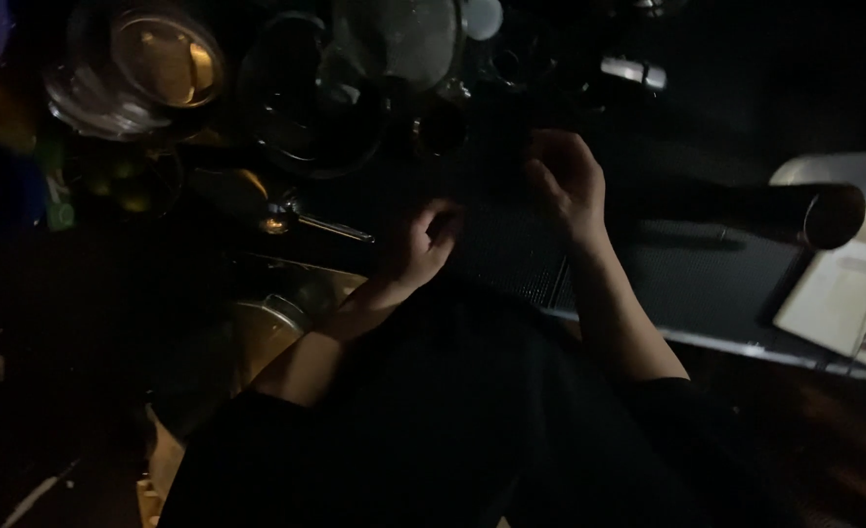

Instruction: A person strains lime juice from a plastic pitcher through a fine-mesh strainer into a metal shaker tin, using a bar spoon to help the liquid pass through the mesh.

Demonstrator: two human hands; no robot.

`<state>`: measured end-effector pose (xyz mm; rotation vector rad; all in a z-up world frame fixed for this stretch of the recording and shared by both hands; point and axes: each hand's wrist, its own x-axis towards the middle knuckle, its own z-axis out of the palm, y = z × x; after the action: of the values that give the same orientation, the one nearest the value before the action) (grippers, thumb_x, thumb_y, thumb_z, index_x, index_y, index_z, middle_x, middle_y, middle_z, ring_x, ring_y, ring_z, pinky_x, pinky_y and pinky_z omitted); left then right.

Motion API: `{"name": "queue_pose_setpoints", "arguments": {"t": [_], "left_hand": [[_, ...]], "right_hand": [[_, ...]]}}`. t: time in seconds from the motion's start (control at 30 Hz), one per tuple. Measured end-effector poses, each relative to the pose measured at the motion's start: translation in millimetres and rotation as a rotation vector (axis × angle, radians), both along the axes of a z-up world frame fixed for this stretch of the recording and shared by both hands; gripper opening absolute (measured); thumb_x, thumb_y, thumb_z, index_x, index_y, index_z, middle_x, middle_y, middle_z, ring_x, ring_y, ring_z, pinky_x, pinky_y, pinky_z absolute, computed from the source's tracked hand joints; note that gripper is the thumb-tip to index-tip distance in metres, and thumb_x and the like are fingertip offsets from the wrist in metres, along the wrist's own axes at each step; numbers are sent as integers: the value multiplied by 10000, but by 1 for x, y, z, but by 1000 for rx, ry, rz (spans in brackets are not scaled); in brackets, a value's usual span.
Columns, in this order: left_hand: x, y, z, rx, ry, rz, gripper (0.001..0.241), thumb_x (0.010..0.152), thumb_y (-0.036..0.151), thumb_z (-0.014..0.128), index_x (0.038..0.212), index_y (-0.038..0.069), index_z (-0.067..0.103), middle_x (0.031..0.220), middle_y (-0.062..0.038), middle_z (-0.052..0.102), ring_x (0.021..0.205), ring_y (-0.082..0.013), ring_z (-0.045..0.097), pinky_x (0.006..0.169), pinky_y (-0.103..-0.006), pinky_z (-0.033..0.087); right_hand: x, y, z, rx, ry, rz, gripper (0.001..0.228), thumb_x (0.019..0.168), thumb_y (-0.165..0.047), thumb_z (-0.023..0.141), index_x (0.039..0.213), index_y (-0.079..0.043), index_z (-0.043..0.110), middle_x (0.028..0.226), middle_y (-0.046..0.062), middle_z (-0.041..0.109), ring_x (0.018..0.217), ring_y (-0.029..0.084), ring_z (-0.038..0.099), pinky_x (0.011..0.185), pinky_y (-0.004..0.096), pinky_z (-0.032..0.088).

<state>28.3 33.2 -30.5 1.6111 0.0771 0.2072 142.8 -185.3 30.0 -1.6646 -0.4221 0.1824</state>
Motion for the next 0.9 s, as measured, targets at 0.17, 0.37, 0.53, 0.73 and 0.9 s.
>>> {"name": "queue_pose_setpoints", "arguments": {"t": [0.17, 0.37, 0.53, 0.73, 0.9], "left_hand": [[14, -15, 4, 205, -83, -185, 127, 945, 124, 706, 1069, 98, 713, 979, -63, 726, 930, -267, 713, 835, -373, 570], [22, -61, 28, 269, -58, -407, 112, 977, 192, 679, 1058, 126, 720, 975, -9, 735, 911, -201, 720, 840, -339, 574], [19, -131, 41, 271, -71, -533, 85, 967, 132, 672, 1023, 101, 727, 915, -60, 741, 830, -248, 722, 710, -346, 595], [22, -241, 47, 277, -137, -574, 78, 948, 122, 697, 1008, 91, 737, 897, -67, 745, 808, -255, 723, 684, -345, 606], [27, -328, 59, 283, -105, -545, 293, 958, 122, 678, 1241, 83, 610, 1018, -108, 740, 874, -271, 733, 722, -392, 637]], "right_hand": [[-38, -34, 0, -56, 209, -230, 345, 956, 55, 692, 1289, 80, 607, 1142, 309, 637, 1024, 498, 672, 888, 612, 560], [-101, -84, -20, -70, 332, -456, 329, 970, -172, 768, 1256, -34, 681, 1053, 189, 703, 987, 337, 728, 839, 501, 602], [-148, -146, -9, -77, 381, -574, 330, 957, -90, 744, 1272, -21, 677, 1096, 239, 697, 1016, 431, 712, 855, 575, 586], [-190, -269, -42, -69, 396, -715, 351, 989, -105, 726, 1317, -9, 647, 1170, 235, 685, 1105, 420, 684, 919, 571, 559], [-197, -399, -68, -126, 316, -765, 312, 1012, -88, 724, 1293, 24, 648, 1160, 272, 679, 1092, 465, 677, 902, 574, 554]]}}
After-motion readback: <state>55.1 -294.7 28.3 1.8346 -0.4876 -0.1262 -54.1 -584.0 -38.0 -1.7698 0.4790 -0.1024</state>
